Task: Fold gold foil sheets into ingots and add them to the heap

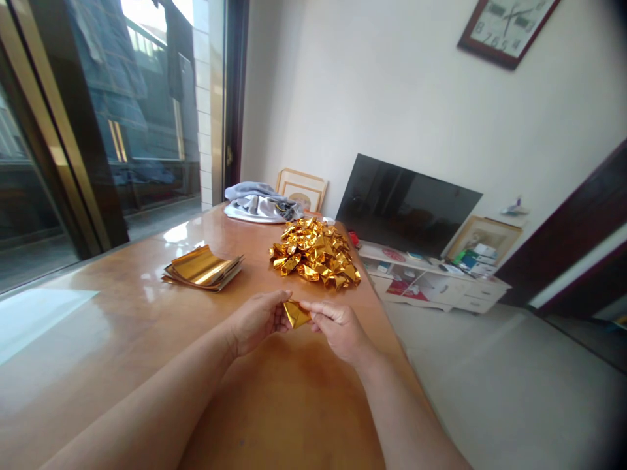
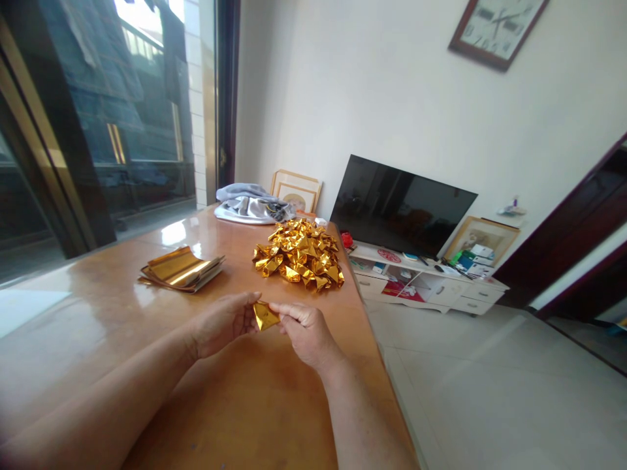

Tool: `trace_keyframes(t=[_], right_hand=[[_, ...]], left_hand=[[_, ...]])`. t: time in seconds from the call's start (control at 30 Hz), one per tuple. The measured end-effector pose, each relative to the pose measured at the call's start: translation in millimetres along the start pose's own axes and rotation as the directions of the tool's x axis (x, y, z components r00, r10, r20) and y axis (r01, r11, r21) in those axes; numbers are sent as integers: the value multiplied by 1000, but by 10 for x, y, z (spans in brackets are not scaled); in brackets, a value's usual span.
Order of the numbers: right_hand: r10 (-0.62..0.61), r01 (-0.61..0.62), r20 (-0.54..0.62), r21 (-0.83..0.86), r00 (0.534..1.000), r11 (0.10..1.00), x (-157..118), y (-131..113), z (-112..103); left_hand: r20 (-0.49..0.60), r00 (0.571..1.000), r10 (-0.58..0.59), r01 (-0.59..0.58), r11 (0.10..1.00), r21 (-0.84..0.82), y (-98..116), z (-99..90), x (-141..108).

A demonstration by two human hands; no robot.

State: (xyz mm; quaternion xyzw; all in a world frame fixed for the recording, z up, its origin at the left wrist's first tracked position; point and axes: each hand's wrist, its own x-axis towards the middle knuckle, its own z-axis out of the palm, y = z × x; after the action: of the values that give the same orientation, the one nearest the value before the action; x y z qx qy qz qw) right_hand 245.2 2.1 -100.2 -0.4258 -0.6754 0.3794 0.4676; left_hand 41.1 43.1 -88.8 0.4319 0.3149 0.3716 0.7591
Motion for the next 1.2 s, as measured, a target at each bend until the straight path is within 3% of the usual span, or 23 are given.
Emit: trace_keyframes(t=[0.2, 0.37, 0.53, 0.97, 1.2], right_hand=[[125, -123, -39, 46, 991, 991, -17, -128, -42], [233, -213, -87, 199, 969, 957, -10, -191, -54], [321, -292, -128, 201, 939, 935, -8, -177, -25], [193, -178, -88, 161, 977, 971, -40, -279, -104], [140, -134, -75, 88, 987, 987, -35, -272, -149]], left_hand=[[-3, 994, 105, -105, 994, 42, -3, -27, -19], [66, 982, 176, -187, 958, 219, 39, -4, -55], [94, 974, 207, -227, 917, 327, 40, 22, -64], [149, 976, 159, -189, 957, 220, 74, -25, -100], [156, 974, 167, -202, 949, 241, 109, -44, -125]])
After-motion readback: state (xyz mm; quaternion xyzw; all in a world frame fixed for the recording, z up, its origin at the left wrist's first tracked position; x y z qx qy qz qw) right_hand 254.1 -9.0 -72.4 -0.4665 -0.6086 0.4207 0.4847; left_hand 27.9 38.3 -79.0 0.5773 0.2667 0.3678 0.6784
